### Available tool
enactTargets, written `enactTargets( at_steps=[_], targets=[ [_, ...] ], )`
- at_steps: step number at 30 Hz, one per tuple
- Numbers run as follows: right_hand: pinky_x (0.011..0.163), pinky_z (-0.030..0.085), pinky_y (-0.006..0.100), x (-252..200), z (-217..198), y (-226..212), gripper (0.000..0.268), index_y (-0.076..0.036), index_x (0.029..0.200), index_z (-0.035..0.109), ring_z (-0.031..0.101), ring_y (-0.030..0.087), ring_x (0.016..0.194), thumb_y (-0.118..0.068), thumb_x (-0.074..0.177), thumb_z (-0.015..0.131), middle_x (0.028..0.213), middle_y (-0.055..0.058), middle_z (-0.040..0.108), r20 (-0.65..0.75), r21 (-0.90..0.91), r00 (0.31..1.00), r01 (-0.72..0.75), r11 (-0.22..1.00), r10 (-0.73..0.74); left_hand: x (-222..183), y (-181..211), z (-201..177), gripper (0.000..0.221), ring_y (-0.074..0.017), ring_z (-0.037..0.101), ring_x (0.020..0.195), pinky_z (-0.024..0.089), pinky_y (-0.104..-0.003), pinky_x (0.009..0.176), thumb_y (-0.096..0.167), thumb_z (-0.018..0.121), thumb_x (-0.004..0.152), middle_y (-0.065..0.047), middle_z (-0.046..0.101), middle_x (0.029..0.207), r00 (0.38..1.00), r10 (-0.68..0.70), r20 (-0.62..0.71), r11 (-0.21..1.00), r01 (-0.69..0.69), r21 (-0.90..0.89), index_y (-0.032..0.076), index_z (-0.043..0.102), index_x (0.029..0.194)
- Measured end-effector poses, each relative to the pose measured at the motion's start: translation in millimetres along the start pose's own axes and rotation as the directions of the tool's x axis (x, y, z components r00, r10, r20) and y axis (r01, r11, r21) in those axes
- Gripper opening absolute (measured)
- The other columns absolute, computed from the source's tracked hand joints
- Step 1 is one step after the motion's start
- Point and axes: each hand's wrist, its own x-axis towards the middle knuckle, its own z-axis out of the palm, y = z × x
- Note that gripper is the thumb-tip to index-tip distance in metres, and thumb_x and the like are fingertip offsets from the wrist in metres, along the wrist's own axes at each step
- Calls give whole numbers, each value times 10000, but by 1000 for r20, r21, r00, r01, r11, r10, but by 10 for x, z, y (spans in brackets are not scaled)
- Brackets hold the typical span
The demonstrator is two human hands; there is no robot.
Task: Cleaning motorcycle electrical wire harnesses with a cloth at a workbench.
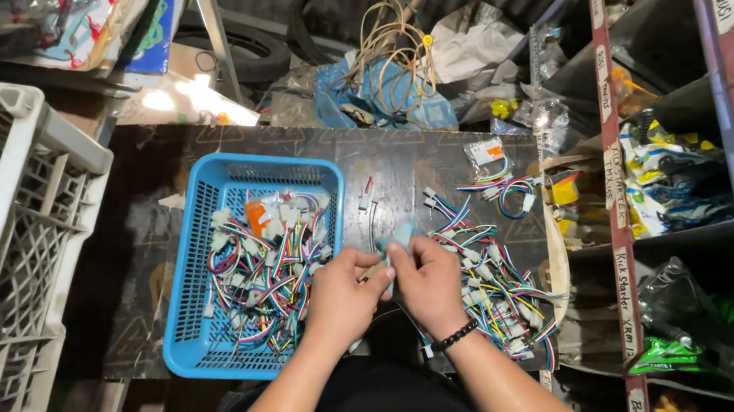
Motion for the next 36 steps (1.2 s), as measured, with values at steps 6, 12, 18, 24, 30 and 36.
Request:
enactTargets(
  at_steps=[6,12,18,24,30,36],
  targets=[
    [421,405,225,231,-251,245,252,-41,784,657,515,122,433,-175,997,654,488,54,541,47,436,975,-215,874,217,-167,89,-130,357,-196,753,622,601,-242,508,83,760,864,-247,783,891,998,7,-64,939,-28,-341,-72,672,1173],
    [476,471,238,78,-311,-10,222,-61,863,616,508,126,489,-231,992,678,559,21,501,540,662,832,-514,546,128,-182,90,-114,365,-204,761,705,629,-231,527,62,760,873,-287,756,1019,997,48,-53,921,-65,-383,-98,649,1182],
    [430,444,228,-18,-140,-35,139,13,910,650,510,110,481,-114,960,678,657,88,586,597,672,797,-559,486,90,-167,19,-106,373,-191,761,633,612,-204,490,64,772,863,-251,775,928,997,72,7,925,-64,-374,-93,649,1177],
    [413,349,203,108,0,278,104,-26,798,734,474,59,470,-92,871,767,527,25,584,337,433,935,-254,865,106,-122,-77,-45,377,-162,702,506,573,-197,418,76,711,896,-201,765,776,996,58,62,945,-34,-325,-69,620,1231],
    [466,457,347,-43,-115,-335,194,-120,691,636,601,309,507,-110,846,752,548,97,549,52,0,847,530,848,-529,24,-220,17,374,-204,729,516,606,-238,462,55,648,925,-231,741,725,998,21,61,930,3,-369,-102,591,1260],
    [574,414,253,12,14,213,141,-97,804,748,444,84,660,-69,922,675,618,-39,548,125,374,980,95,922,-152,-30,-126,4,399,-226,754,672,648,-285,592,12,634,939,-305,738,915,998,66,22,870,-47,-490,-156,538,1287]
  ],
)
